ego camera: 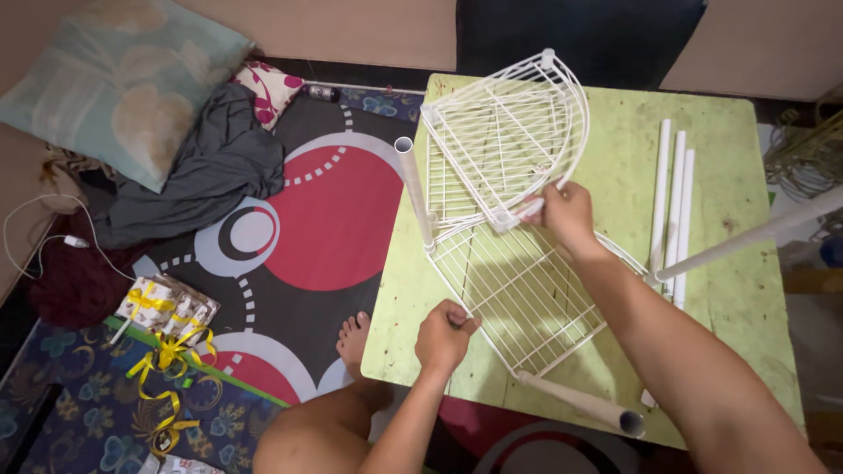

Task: The person assembles a white wire rack by inserting white plastic poles into the wire mesh sections and securing them with small white plastic connectors. The person works on a light green table in a room with a patterned rug.

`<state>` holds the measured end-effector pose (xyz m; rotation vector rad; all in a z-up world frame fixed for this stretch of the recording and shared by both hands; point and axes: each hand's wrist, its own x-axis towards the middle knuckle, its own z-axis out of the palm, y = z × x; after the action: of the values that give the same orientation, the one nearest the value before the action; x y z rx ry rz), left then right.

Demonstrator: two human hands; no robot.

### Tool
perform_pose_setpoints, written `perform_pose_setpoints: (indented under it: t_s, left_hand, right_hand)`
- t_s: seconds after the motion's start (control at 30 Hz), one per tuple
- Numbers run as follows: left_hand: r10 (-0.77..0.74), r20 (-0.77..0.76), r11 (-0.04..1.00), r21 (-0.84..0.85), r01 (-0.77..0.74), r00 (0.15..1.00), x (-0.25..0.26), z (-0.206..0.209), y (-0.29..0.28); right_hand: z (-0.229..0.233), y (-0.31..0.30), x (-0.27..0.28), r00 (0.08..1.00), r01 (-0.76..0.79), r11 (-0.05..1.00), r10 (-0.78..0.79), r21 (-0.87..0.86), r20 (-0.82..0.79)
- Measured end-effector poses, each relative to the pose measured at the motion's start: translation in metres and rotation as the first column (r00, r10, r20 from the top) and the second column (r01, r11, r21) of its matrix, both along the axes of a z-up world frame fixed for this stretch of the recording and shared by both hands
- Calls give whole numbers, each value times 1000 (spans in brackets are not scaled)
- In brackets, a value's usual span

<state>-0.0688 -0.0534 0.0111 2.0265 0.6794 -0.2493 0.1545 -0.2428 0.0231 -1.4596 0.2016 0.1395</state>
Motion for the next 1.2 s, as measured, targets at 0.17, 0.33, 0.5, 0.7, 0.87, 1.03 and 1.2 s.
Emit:
perform_pose_setpoints:
  t_s: [0.17,0.33,0.5,0.7,0.87,1.03,1.2]
  left_hand:
    - [-5,-25,1000,-8,4,1000,2,2,2]
    - [-14,-15,999,-31,13,1000,4,2,4]
    - [-10,10,999,-31,10,1000,5,3,6]
    - [-3,0,999,-50,3,1000,5,3,5]
    - [-3,17,999,-37,4,1000,3,2,5]
    - [-5,32,999,-51,7,999,3,1,6]
    - [-7,36,999,-40,8,999,3,1,6]
  right_hand:
    - [-11,29,32,999,13,998,-16,-61,-39]
    - [-13,33,35,998,13,997,-18,-77,-57]
    - [5,42,26,982,178,949,-189,-260,-21]
    - [26,36,19,986,141,749,-163,-647,26]
    - [22,25,31,995,95,629,-84,-772,54]
    - [18,24,38,1000,7,415,-6,-910,6]
    - [20,27,40,995,-41,404,-66,-914,-74]
